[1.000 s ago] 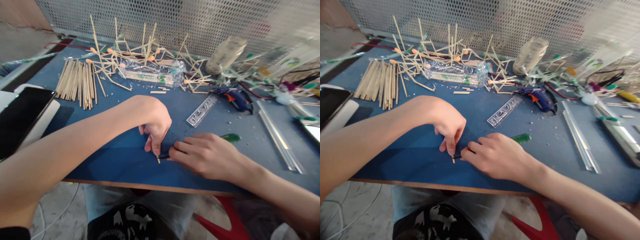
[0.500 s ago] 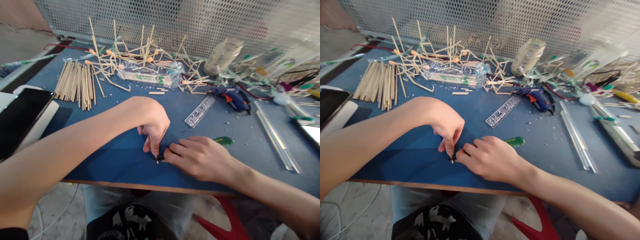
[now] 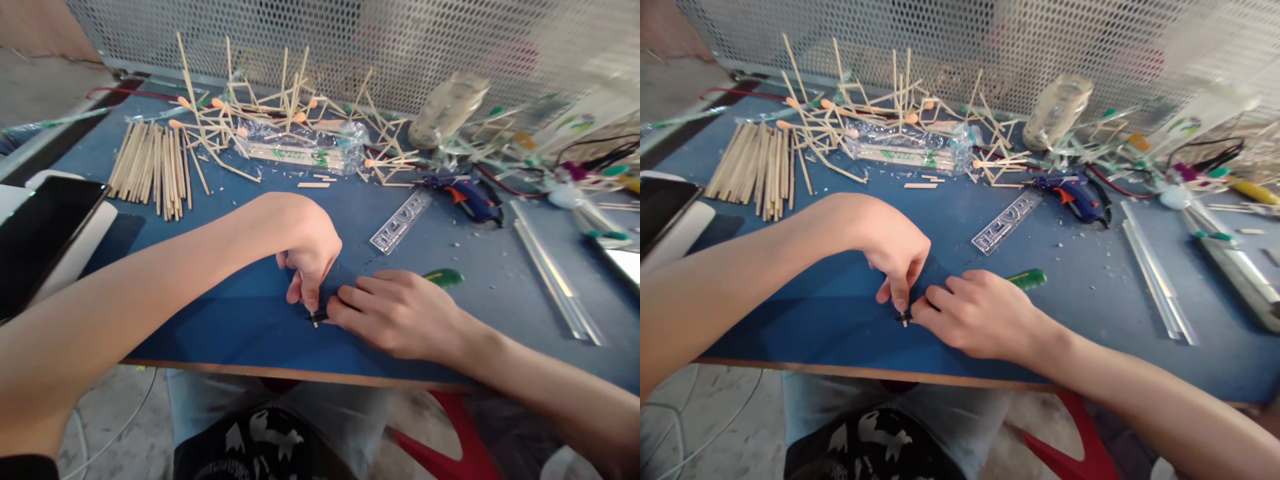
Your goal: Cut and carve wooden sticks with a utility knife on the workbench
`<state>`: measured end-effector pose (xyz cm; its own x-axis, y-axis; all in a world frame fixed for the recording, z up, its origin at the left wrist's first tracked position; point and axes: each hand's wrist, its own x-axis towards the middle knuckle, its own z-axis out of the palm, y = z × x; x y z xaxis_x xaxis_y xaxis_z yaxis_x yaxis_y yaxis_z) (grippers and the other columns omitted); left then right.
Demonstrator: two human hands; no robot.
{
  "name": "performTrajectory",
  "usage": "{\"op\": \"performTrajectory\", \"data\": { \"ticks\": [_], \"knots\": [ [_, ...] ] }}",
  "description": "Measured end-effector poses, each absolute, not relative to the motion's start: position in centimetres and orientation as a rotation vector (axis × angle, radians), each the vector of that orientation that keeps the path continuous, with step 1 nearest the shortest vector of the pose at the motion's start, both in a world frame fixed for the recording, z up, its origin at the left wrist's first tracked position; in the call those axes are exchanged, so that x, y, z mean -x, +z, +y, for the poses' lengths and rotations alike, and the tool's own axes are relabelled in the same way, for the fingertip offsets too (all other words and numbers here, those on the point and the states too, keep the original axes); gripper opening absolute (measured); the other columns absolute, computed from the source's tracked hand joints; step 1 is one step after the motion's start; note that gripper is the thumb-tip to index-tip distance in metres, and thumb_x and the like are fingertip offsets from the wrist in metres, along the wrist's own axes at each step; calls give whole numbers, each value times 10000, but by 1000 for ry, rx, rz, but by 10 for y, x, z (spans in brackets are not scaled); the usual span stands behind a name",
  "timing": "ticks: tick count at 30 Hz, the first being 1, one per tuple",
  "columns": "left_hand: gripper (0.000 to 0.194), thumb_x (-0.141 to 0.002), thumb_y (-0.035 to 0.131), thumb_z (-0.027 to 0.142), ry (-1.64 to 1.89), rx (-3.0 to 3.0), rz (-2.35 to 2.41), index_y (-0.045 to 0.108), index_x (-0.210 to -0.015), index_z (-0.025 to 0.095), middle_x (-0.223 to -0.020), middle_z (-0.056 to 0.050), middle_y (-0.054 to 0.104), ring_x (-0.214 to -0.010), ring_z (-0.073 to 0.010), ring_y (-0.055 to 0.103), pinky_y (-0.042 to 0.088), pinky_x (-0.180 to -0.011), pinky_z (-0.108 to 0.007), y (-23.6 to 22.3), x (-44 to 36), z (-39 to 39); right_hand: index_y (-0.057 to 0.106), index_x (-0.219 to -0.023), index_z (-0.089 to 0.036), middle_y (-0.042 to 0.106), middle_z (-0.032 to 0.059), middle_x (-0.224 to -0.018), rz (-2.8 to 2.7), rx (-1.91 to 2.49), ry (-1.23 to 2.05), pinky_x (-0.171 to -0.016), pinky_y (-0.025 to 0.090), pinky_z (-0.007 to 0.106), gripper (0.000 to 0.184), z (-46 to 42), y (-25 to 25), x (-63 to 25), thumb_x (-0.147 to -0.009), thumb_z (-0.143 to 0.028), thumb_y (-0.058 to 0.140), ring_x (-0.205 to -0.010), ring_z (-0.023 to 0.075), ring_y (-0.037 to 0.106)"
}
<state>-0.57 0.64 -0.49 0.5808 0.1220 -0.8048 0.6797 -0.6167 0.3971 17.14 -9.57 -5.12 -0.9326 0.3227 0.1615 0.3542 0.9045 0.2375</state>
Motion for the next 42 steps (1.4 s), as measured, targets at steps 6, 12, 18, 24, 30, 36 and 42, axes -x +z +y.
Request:
{"op": "performTrajectory", "data": {
  "ticks": [6, 12, 18, 24, 30, 36, 42],
  "knots": [
    [242, -787, 727, 489, -959, -2051, 629, 799, -704, 273, -850, -1, 803, -680, -149, 632, 399, -492, -242, -5, 7, 8, 626, -928, -229, 586, -35, -691, -2990, 531, -323, -512, 287, 350, 82, -93, -51, -175, -965, -236, 553, -555, 170, 515],
    [219, -745, 755, 475, -956, -2046, 626, 816, -707, 268, -840, -34, 801, -636, -152, 587, 388, -490, -256, -7, 6, 8, 635, -951, -229, 596, -36, -694, -2962, 567, -306, -505, 303, 358, 83, -97, -53, -172, -968, -257, 558, -548, 173, 527],
    [199, -753, 747, 463, -970, -2035, 624, 827, -749, 281, -859, -26, 803, -690, -160, 616, 396, -486, -228, -8, 6, 9, 643, -957, -234, 605, -36, -683, -2996, 634, -296, -491, 299, 370, 107, -99, -50, -171, -965, -230, 536, -534, 174, 527],
    [219, -742, 761, 475, -959, -1989, 651, 823, -750, 264, -900, -44, 804, -743, -185, 622, 452, -531, -248, -10, 7, 10, 617, -795, -235, 622, -31, -664, -2889, 470, -326, -511, 317, 334, 282, -72, -40, -188, -1018, -351, 489, -549, 139, 544],
    [215, -806, 704, 429, -945, -1977, 564, 796, -753, 242, -905, -41, 801, -635, -149, 569, 476, -541, -259, -8, 11, 14, 650, -976, -215, 739, -1, -842, -2588, 1090, -316, -550, 341, 299, 250, -48, -49, -202, -990, -440, 539, -660, 152, 658],
    [292, -818, 664, 452, -707, -1792, 511, 738, -1007, 241, -922, -33, 791, -713, -155, 652, 518, -688, -258, 8, 28, 33, 619, -1187, -230, 742, 29, -1009, -2497, 1389, -190, -614, 361, 282, 366, -39, -54, -202, -971, -513, 533, -817, 191, 682],
    [251, -834, 676, 433, -206, -2061, 432, 743, -1003, 260, -1002, 16, 762, -928, -158, 682, 492, -833, -262, 25, 37, 30, 640, -1120, -209, 711, 68, -948, -2452, 1183, -178, -741, 425, 324, 318, -36, -45, -202, -975, -458, 505, -839, 212, 640]
  ]
}}
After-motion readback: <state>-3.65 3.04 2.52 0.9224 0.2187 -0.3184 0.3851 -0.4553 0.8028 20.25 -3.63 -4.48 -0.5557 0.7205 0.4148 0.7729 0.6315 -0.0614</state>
